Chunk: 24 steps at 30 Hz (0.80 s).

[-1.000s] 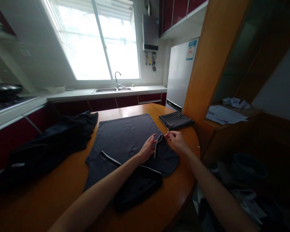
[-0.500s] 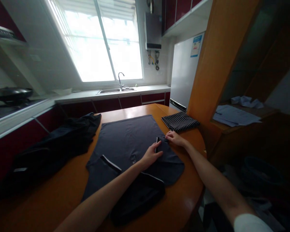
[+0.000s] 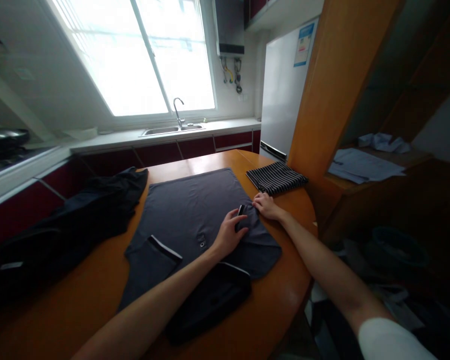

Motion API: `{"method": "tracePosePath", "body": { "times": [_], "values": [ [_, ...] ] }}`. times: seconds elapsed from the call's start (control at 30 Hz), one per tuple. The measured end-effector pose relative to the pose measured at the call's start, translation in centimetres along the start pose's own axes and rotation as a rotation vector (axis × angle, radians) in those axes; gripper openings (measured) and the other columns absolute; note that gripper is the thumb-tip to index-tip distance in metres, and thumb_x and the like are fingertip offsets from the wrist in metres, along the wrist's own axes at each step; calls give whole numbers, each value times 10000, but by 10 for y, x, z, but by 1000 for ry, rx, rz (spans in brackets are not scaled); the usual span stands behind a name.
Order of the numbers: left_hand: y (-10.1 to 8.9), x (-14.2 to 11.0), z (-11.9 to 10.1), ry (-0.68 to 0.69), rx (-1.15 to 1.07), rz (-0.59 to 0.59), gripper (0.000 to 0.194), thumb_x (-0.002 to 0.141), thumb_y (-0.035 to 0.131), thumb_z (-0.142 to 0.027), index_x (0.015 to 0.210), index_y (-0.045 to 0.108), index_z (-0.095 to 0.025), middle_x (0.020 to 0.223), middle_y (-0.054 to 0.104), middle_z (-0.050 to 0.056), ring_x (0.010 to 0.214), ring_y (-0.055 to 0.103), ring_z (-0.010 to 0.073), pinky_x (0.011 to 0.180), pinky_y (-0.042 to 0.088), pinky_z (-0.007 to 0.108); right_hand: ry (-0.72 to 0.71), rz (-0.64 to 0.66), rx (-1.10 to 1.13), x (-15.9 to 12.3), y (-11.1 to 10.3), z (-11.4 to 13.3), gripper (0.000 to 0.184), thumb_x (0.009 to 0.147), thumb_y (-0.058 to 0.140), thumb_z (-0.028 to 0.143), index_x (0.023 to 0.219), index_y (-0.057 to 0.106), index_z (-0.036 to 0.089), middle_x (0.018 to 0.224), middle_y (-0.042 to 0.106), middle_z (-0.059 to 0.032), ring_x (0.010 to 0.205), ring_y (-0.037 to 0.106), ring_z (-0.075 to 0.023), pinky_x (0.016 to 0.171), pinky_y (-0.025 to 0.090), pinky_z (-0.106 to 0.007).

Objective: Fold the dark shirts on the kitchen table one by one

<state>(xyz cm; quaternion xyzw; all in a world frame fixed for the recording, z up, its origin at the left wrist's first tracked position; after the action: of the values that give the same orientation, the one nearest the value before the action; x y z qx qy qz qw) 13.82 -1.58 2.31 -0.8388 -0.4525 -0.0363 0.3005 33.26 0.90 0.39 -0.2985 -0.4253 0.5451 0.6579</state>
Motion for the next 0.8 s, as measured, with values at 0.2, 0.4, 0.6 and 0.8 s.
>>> {"method": "tracePosePath", "body": {
  "times": [0.2,0.4,0.6,0.8],
  "values": [
    [-6,-1,-7,50,86,-35,343,795,729,-161,1128,730,-244,1413,498,99,1330,475,298,1158,336,467,1,-9,-35,-2,0,3,291,1007,478,327,903,714,191,1169,639,-83,1120,479,-244,903,339,-396],
    [-13,1,-13,108,131,-94,460,839,713,-200,1290,649,-267,1459,459,89,1362,441,297,1174,316,459,-16,-25,-102,-2,1,5,350,1025,451,387,908,712,185,1169,623,-90,1103,471,-230,887,323,-380],
    [-10,-1,-5,64,303,-17,450,813,704,-121,1248,673,-232,1511,394,106,1354,436,322,1152,347,485,2,-42,-139,-3,-1,5,368,1027,441,401,904,715,188,1170,618,-99,1088,469,-240,874,324,-381],
    [22,-28,-70,351,363,404,286,909,630,-253,1180,709,-300,1257,640,77,1185,555,289,1074,399,448,2,-56,-129,-3,-1,5,357,1019,463,406,886,716,193,1151,630,-91,1082,480,-238,864,334,-375]
  ]
}}
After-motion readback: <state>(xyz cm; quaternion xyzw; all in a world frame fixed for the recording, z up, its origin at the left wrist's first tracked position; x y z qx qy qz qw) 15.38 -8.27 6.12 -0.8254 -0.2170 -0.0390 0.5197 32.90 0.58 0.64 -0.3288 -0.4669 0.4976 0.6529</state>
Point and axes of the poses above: each hand's wrist, its own x-axis towards the middle knuckle, its own y-axis out of the palm, z = x × y, the point moved 8 cm from there along x, towards the middle knuckle
